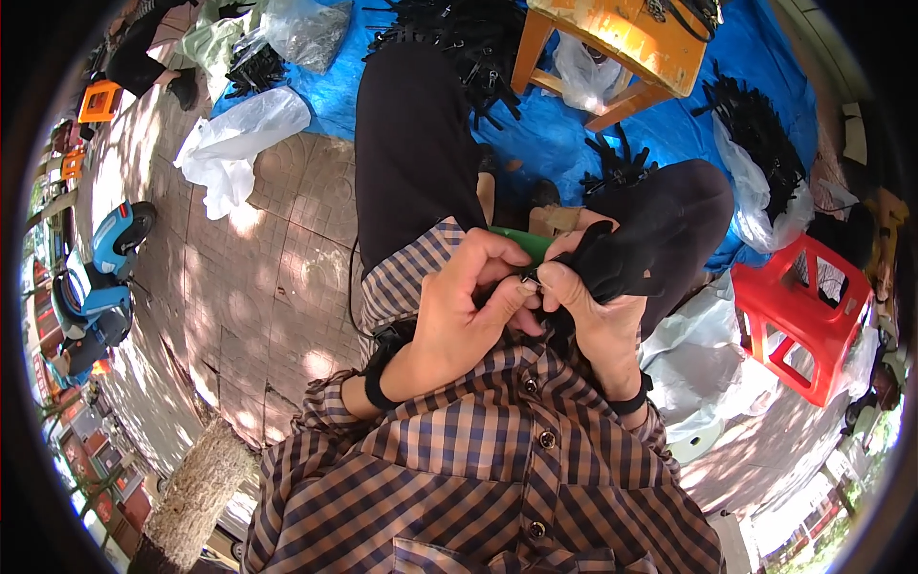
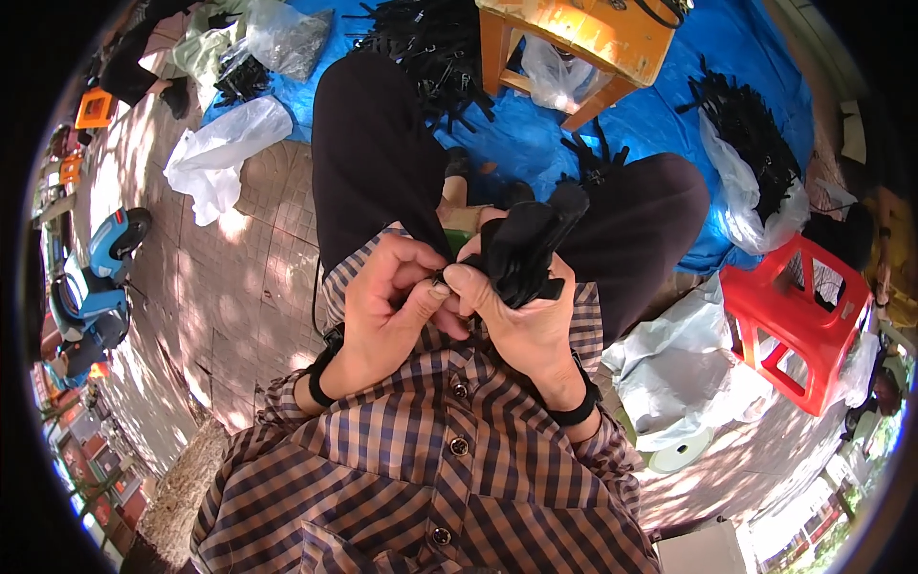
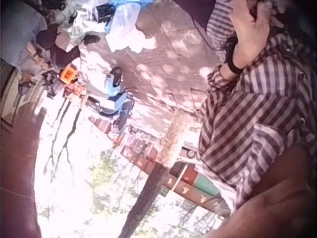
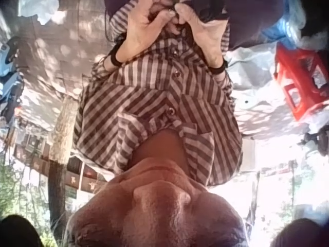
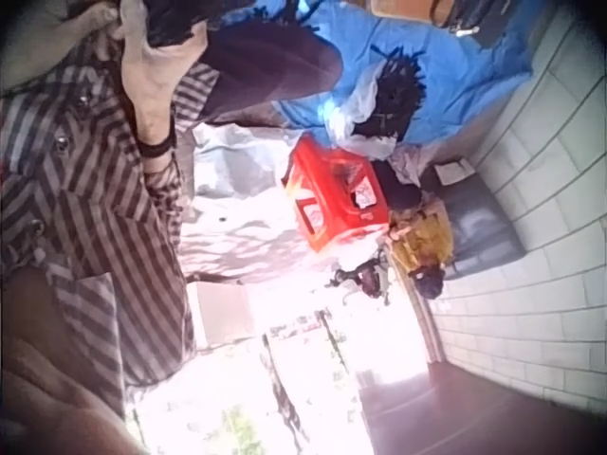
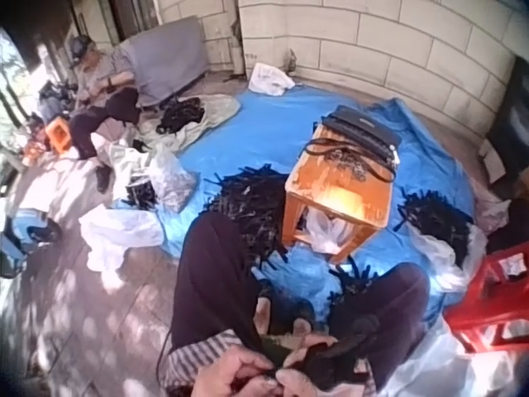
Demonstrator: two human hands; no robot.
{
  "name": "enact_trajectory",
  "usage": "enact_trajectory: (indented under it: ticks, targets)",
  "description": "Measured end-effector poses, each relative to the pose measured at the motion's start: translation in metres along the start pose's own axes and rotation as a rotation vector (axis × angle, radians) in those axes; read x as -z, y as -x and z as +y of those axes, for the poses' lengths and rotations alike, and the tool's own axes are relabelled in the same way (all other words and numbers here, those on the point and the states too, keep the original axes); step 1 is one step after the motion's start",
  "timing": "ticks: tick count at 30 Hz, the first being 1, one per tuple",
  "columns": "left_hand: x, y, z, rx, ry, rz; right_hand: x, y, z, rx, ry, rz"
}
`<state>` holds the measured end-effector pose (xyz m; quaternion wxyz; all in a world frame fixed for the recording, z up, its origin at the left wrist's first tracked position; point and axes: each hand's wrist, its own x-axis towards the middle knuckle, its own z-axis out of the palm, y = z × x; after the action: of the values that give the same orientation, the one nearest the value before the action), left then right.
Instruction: The recorder is grouping and preparing black leather or plastic straps for shoe manufacturing while working outdoors with other workers.
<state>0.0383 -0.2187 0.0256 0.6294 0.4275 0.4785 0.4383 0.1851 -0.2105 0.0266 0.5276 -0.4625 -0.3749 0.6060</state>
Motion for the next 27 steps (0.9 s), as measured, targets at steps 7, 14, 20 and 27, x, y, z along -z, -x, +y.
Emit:
enact_trajectory:
  ticks: [7, 14, 20, 27]
  targets:
    - [0.034, -0.020, 0.005, 0.471, 0.321, -0.343, 0.011, -0.012, 0.003, 0.083, 0.091, 0.054]
    - [0.034, -0.024, 0.009, 0.705, 0.790, -0.422, 0.011, -0.014, -0.001, 0.115, 0.088, 0.062]
    - [0.042, -0.025, -0.002, 0.679, 0.941, -0.550, 0.009, -0.014, -0.001, 0.127, 0.070, 0.030]
    - [0.031, -0.024, -0.003, 0.229, 0.448, -0.302, 0.012, -0.021, 0.004, -0.100, 0.088, 0.072]
